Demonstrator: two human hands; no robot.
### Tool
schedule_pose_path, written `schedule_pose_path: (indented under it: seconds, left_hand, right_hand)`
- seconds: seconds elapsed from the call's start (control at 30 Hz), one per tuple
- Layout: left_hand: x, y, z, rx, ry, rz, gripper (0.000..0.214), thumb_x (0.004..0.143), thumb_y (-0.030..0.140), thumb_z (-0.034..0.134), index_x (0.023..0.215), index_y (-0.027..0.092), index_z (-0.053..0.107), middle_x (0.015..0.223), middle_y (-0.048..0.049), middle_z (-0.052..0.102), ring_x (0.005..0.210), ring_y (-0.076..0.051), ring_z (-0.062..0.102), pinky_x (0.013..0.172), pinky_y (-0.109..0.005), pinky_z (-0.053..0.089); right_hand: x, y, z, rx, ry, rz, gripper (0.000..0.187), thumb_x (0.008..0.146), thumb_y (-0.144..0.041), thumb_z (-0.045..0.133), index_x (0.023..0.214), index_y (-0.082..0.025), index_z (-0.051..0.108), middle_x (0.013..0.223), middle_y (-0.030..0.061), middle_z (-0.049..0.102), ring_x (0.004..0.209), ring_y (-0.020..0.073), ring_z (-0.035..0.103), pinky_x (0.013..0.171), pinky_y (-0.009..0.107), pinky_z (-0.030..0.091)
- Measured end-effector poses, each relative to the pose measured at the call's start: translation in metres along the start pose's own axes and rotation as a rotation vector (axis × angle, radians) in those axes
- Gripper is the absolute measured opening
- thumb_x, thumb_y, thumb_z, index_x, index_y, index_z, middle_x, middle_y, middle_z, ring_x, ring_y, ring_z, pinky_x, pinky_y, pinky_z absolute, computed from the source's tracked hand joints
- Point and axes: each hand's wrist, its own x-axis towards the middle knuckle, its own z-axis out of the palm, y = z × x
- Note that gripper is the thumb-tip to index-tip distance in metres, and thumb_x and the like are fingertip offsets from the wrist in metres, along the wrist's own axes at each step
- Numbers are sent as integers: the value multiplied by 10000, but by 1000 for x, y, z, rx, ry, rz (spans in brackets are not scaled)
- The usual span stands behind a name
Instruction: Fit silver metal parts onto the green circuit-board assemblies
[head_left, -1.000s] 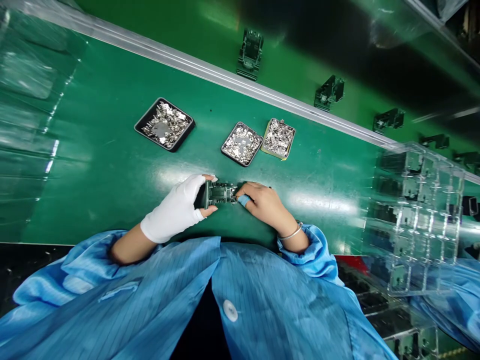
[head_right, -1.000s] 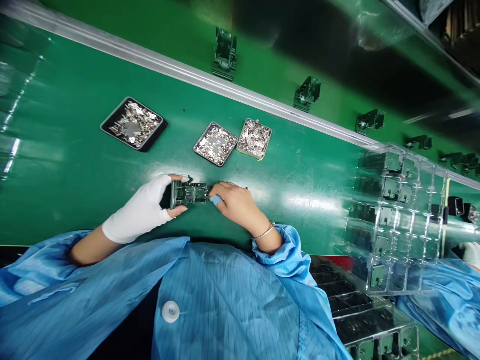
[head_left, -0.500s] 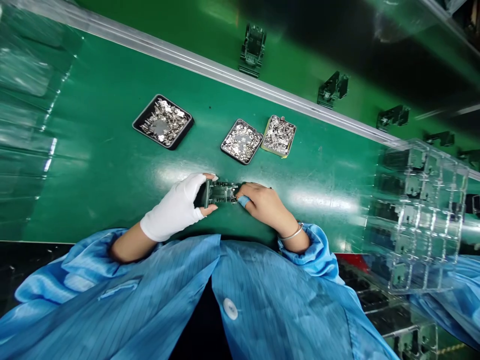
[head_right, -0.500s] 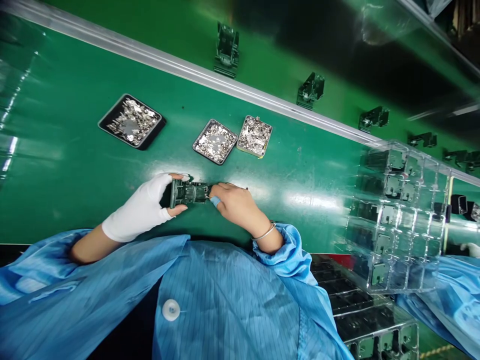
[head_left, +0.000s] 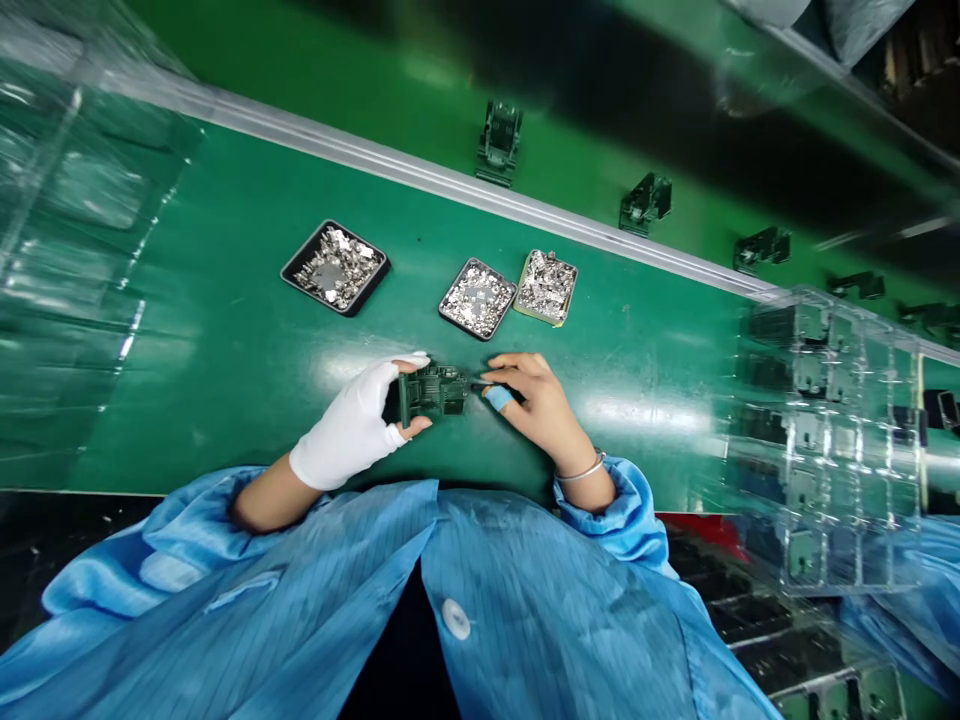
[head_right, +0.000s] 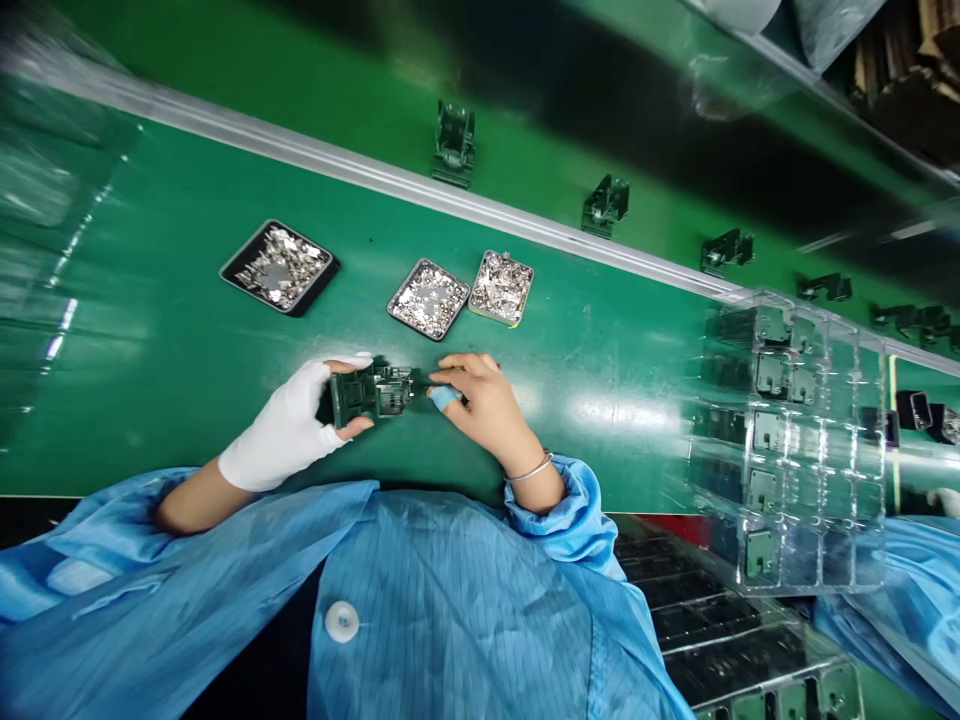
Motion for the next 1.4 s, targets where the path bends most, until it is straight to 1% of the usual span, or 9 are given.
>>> schedule_pose_path:
  seconds: [0.2, 0.3, 0.47, 0.53, 0.7, 0.93, 1.07, 1.2, 1.4]
  left_hand:
    - [-3, 9, 3, -69, 108, 131, 633, 802, 498, 651, 1293, 196, 389, 1368, -175, 506, 1287, -318, 499, 1054, -519, 433]
    - [-1, 7, 2, -15, 106, 156, 767, 807, 546, 616, 1406, 171, 317, 1428, -200, 439, 1316, -344, 460, 1055, -525, 431]
    - [8, 1, 6, 294, 20, 157, 627, 835, 339, 575, 1395, 144, 371, 1358, -184, 523, 1244, -334, 531, 1014, -478, 473]
    - [9, 1, 8, 342, -11, 163, 591, 814, 326, 584, 1353, 144, 422, 1300, -175, 570, 1191, -335, 570, 983, -473, 494]
    - [8, 7, 11, 400, -18, 203, 596, 802, 313, 588, 1346, 135, 419, 1301, -194, 566, 1180, -345, 578, 957, -484, 505]
    - [-1, 8, 9, 342, -21, 188, 691, 842, 461, 572, 1404, 129, 345, 1362, -204, 518, 1251, -335, 529, 1006, -472, 475]
    - [-4, 11, -3, 267, 66, 161, 617, 877, 463, 528, 1386, 148, 379, 1352, -170, 534, 1253, -293, 527, 1022, -438, 463]
    - [6, 21, -14, 252, 206, 141, 373, 907, 383, 475, 1204, 173, 556, 1190, -110, 644, 1137, -249, 600, 981, -393, 480]
    - [28, 44, -9, 264, 169, 203, 335, 918, 413, 433, 841, 183, 664, 846, -68, 705, 805, -208, 648, 772, -344, 503]
  right_hand:
    - [6, -12, 9, 194, 107, -68, 147, 924, -320, 546, 883, -199, 619, 906, 36, 687, 869, 158, 639, 878, 326, 483]
    - [5, -23, 13, -42, 128, -165, 93, 903, -279, 571, 948, -204, 601, 999, 49, 687, 976, 184, 613, 1053, 411, 368]
    - [7, -29, 8, -288, -64, -403, 141, 864, -221, 596, 1002, -201, 614, 1112, 56, 679, 1059, 210, 572, 1126, 453, 256]
    - [16, -20, -6, -268, -28, -331, 135, 903, -230, 539, 1007, -212, 623, 1102, 43, 681, 1047, 193, 576, 1082, 412, 318]
    - [52, 29, -54, -459, 256, 258, 275, 897, -95, 420, 1028, -171, 649, 1074, 104, 665, 1004, 236, 566, 887, 364, 423]
    - [74, 56, -60, -618, 187, 336, 293, 842, -64, 463, 1015, -178, 670, 1089, 137, 637, 1025, 268, 543, 865, 384, 415]
    - [69, 54, -58, -439, 307, 252, 244, 831, -74, 462, 960, -163, 648, 1022, 114, 650, 976, 241, 558, 877, 382, 426]
    - [57, 32, -43, 82, 411, 156, 150, 845, -169, 476, 932, -175, 598, 860, 31, 646, 762, 151, 589, 742, 290, 490]
    - [28, -28, 0, 443, 214, -81, 231, 877, -293, 495, 1058, -208, 611, 960, 35, 678, 808, 131, 660, 754, 272, 537]
